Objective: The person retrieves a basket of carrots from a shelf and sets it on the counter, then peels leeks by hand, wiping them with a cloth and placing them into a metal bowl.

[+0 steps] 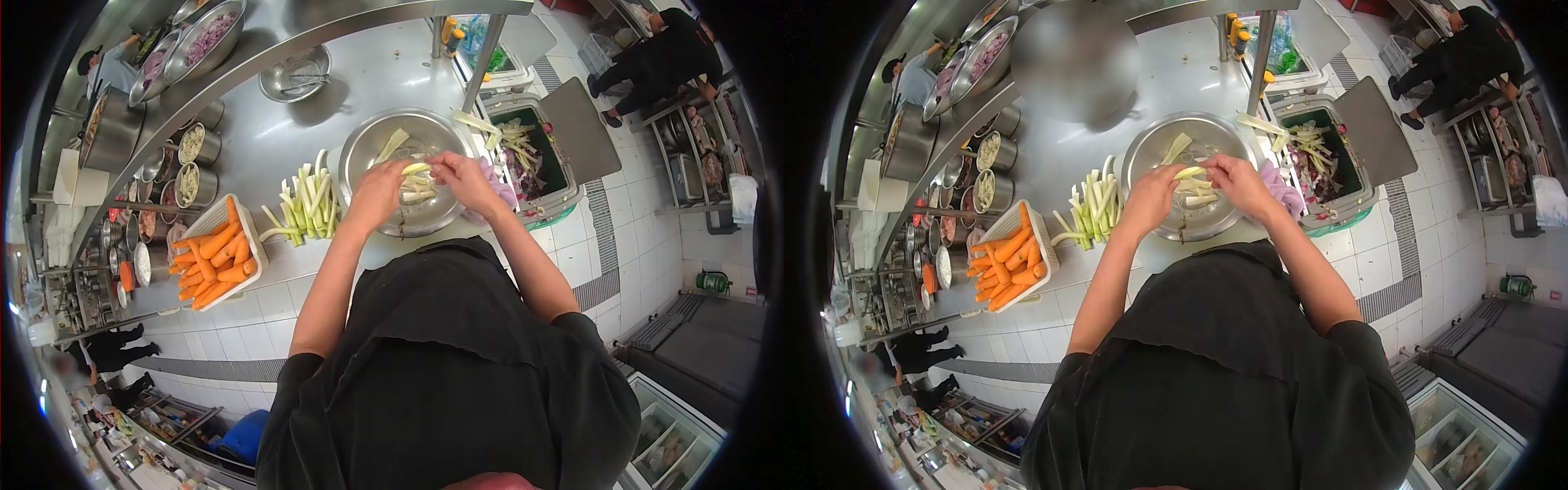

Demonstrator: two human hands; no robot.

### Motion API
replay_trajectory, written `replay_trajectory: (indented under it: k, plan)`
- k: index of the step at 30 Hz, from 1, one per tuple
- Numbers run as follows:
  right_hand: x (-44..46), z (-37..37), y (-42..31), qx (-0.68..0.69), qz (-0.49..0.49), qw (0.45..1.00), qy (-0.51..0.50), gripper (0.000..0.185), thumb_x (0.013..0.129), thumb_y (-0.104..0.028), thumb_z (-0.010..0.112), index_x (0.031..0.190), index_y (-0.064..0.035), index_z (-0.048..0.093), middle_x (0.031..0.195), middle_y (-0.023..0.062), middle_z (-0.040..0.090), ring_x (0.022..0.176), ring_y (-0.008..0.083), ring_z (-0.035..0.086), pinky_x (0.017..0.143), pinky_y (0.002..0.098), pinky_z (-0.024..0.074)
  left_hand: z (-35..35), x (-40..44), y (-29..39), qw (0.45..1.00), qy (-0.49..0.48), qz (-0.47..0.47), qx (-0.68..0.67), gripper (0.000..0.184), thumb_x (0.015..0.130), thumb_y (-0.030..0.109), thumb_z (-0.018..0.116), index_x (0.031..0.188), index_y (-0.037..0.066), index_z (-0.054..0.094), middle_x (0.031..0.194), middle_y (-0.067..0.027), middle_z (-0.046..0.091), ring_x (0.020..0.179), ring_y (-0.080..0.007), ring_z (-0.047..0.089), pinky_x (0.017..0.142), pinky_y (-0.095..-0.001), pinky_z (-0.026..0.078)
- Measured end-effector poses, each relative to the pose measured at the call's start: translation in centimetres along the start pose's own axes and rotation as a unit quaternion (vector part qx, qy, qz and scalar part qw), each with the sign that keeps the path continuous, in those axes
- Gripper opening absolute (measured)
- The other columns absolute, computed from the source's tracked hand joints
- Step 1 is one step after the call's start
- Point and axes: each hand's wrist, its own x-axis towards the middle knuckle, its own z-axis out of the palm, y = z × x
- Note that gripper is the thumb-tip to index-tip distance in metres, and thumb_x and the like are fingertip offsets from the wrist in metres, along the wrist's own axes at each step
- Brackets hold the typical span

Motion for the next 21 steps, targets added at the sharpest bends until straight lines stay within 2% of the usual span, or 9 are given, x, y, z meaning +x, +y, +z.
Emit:
replay_trajectory:
  k: [2,3,5,8,13,15,17,18,21]
  plan:
    - [-0.4,0.3,-1.1,-0.270,-0.211,0.938,0.045,0.020,0.096,-0.009,0.065,0.113,-0.0002,0.066,0.089,0.0094,0.068,0.084,0.0225,0.067,0.078,0.0304,0.0528,0.1,0.1,0.3,1.000,0.002,0.005,-0.001,0.030,0.098,0.013,0.056,0.127,0.005,0.062,0.117,-0.0205,0.067,0.110,-0.0411,0.061,0.095,-0.0479,0.048]
    - [-0.3,0.4,-0.8,-0.270,-0.209,0.939,0.048,0.020,0.096,-0.009,0.065,0.113,-0.0002,0.066,0.089,0.0094,0.068,0.084,0.0225,0.067,0.078,0.0304,0.0528,0.0,0.0,0.7,1.000,0.004,0.006,-0.004,0.028,0.100,0.014,0.054,0.124,0.004,0.063,0.110,-0.0207,0.069,0.105,-0.0415,0.063,0.093,-0.0486,0.048]
    - [0.2,0.7,-0.3,-0.302,-0.294,0.903,0.084,0.013,0.087,-0.007,0.070,0.098,-0.0008,0.066,0.091,0.0151,0.067,0.082,0.0364,0.065,0.077,0.0392,0.0545,-0.5,-0.1,1.5,1.000,-0.003,-0.015,-0.007,0.028,0.100,0.015,0.053,0.124,0.004,0.063,0.108,-0.0207,0.069,0.102,-0.0417,0.063,0.090,-0.0483,0.049]
    - [0.5,1.4,-0.7,-0.327,-0.377,0.855,0.138,0.014,0.083,-0.006,0.072,0.093,-0.0021,0.064,0.099,0.0143,0.066,0.092,0.0343,0.065,0.077,0.0420,0.0534,-1.7,-0.2,2.0,0.997,-0.014,-0.073,-0.037,0.028,0.102,0.017,0.052,0.123,0.003,0.063,0.100,-0.0181,0.070,0.094,-0.0372,0.064,0.084,-0.0443,0.049]
    - [-0.7,1.2,0.4,-0.307,-0.358,0.849,0.238,0.022,0.080,-0.005,0.074,0.099,-0.0030,0.064,0.115,0.0146,0.063,0.105,0.0346,0.062,0.085,0.0436,0.0516,0.2,-1.7,-3.9,0.968,0.059,-0.156,-0.185,0.029,0.104,0.020,0.052,0.124,0.001,0.062,0.089,-0.0153,0.068,0.081,-0.0293,0.065,0.077,-0.0379,0.050]
    - [-0.8,1.0,0.9,-0.302,-0.313,0.867,0.244,0.027,0.079,-0.004,0.075,0.104,-0.0036,0.064,0.120,0.0145,0.062,0.108,0.0353,0.061,0.089,0.0441,0.0506,-0.1,-2.6,-5.3,0.943,0.096,-0.163,-0.275,0.029,0.105,0.020,0.051,0.125,0.001,0.061,0.084,-0.0054,0.061,0.077,-0.0170,0.056,0.076,-0.0304,0.047]
    - [-0.9,1.1,0.9,-0.387,-0.286,0.872,0.095,0.029,0.081,-0.003,0.073,0.109,-0.0043,0.063,0.117,0.0139,0.062,0.107,0.0367,0.061,0.091,0.0441,0.0497,-0.2,-3.5,-5.3,0.919,0.078,-0.187,-0.339,0.031,0.106,0.018,0.049,0.128,0.000,0.058,0.085,-0.0004,0.056,0.079,-0.0112,0.051,0.075,-0.0276,0.046]
    - [-1.3,1.0,0.8,-0.386,-0.286,0.872,0.095,0.029,0.081,-0.003,0.073,0.109,-0.0043,0.063,0.117,0.0139,0.062,0.107,0.0367,0.061,0.091,0.0441,0.0497,-0.4,-3.8,-4.9,0.903,0.060,-0.201,-0.376,0.030,0.106,0.018,0.048,0.128,0.000,0.058,0.084,-0.0004,0.054,0.076,-0.0110,0.050,0.073,-0.0269,0.044]
    - [-2.6,-1.0,2.8,-0.341,-0.179,0.884,0.263,0.025,0.088,-0.006,0.063,0.113,-0.0046,0.062,0.104,0.0180,0.061,0.096,0.0407,0.061,0.085,0.0482,0.0504,0.5,-4.4,-4.9,0.887,0.039,-0.221,-0.404,0.029,0.107,0.019,0.046,0.123,-0.001,0.059,0.081,-0.0001,0.052,0.073,-0.0104,0.047,0.069,-0.0263,0.042]
